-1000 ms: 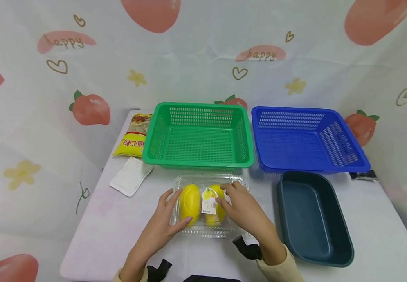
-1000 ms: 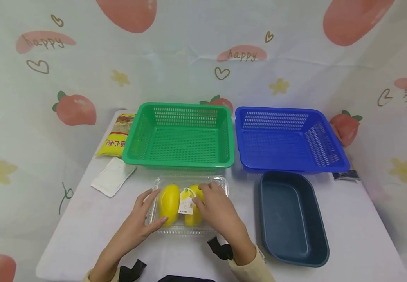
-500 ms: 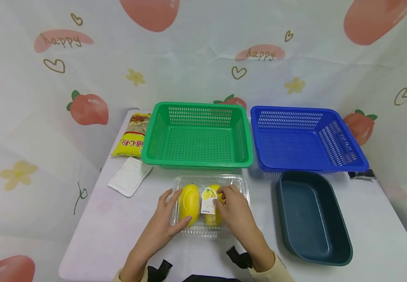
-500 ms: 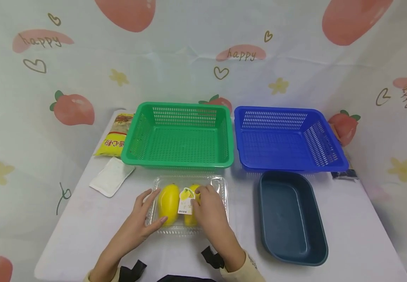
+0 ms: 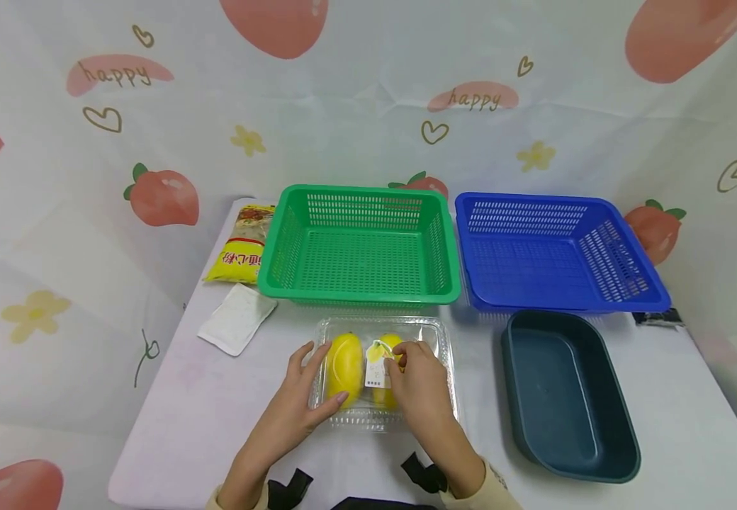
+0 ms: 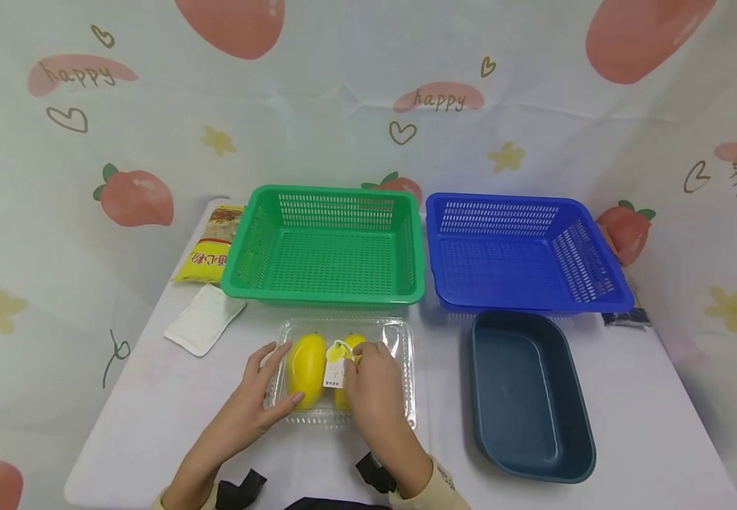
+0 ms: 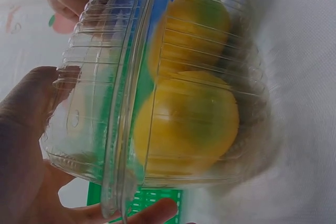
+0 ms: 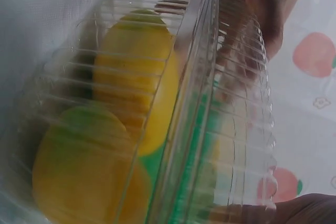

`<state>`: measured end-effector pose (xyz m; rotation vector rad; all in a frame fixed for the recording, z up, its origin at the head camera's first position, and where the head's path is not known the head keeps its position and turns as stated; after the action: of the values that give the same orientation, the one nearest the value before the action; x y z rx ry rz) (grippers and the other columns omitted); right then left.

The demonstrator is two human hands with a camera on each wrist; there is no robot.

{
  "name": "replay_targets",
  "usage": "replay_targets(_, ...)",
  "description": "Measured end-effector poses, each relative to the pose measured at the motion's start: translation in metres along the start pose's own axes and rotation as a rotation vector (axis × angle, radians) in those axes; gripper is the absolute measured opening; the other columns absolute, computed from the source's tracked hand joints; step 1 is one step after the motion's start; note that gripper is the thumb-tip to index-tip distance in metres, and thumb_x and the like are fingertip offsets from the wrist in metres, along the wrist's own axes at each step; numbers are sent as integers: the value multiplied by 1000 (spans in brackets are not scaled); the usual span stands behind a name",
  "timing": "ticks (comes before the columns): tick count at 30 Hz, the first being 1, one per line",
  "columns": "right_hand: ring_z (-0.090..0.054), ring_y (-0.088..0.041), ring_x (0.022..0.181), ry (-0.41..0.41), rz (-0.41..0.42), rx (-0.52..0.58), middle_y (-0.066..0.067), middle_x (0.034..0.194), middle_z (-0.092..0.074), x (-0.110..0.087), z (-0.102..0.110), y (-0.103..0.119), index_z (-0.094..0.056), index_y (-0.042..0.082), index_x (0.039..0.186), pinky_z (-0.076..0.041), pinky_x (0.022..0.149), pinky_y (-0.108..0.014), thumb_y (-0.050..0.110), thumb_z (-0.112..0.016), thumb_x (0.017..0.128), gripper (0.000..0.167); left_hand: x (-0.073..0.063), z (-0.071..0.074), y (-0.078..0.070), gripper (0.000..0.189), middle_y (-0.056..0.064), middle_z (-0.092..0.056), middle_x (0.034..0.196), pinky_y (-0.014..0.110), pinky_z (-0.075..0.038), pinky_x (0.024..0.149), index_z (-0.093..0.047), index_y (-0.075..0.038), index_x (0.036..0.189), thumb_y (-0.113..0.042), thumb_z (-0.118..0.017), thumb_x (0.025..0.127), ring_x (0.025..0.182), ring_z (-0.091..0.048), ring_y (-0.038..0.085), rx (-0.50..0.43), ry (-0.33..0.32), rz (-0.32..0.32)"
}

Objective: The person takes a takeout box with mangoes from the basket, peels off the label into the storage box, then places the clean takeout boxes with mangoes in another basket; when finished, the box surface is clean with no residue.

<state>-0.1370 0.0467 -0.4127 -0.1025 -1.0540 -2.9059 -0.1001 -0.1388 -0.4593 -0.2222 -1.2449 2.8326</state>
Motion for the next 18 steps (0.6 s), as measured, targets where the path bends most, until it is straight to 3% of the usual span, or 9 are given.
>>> replay_targets(7,-54,-15,66,-5,5,15,-6,81,-58,0,-3,3,-66,-1,97,-46,57,-26,11,-74,81,21,0,1,-1,81,19,-19,154,65,-45,87,-30,-24,150,-44,-71,83,124,-46,47,-3,-4,-10)
replay_targets(13,-56,-16,73,71,45,-28,-6,91,-60,5,-9,8,-66,6,110,-46,58,-25,19,-75,82,32,0,1,0,81,21,-19,153,66,-45,85,-30,-24,150,-44,-71,83,124,-45,49,-5,-5,-12)
replay_targets(18,-48,-14,60,97,103,-86,-6,89,-56,12,-14,12,-65,13,114,-40,49,-23,24,-73,85,32,0,1,0,81,20,-20,153,65,-47,84,-30,-25,150,-44,-72,83,122,-47,48,5,-6,-18)
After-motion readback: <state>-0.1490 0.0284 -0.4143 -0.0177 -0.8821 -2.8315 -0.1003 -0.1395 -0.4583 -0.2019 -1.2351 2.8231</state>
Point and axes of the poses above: each hand's wrist, its own x-axis towards the middle knuckle, its own z-axis out of the back of the hand, y = z × x, the point moved 9 cm from there along x, towards the middle knuckle
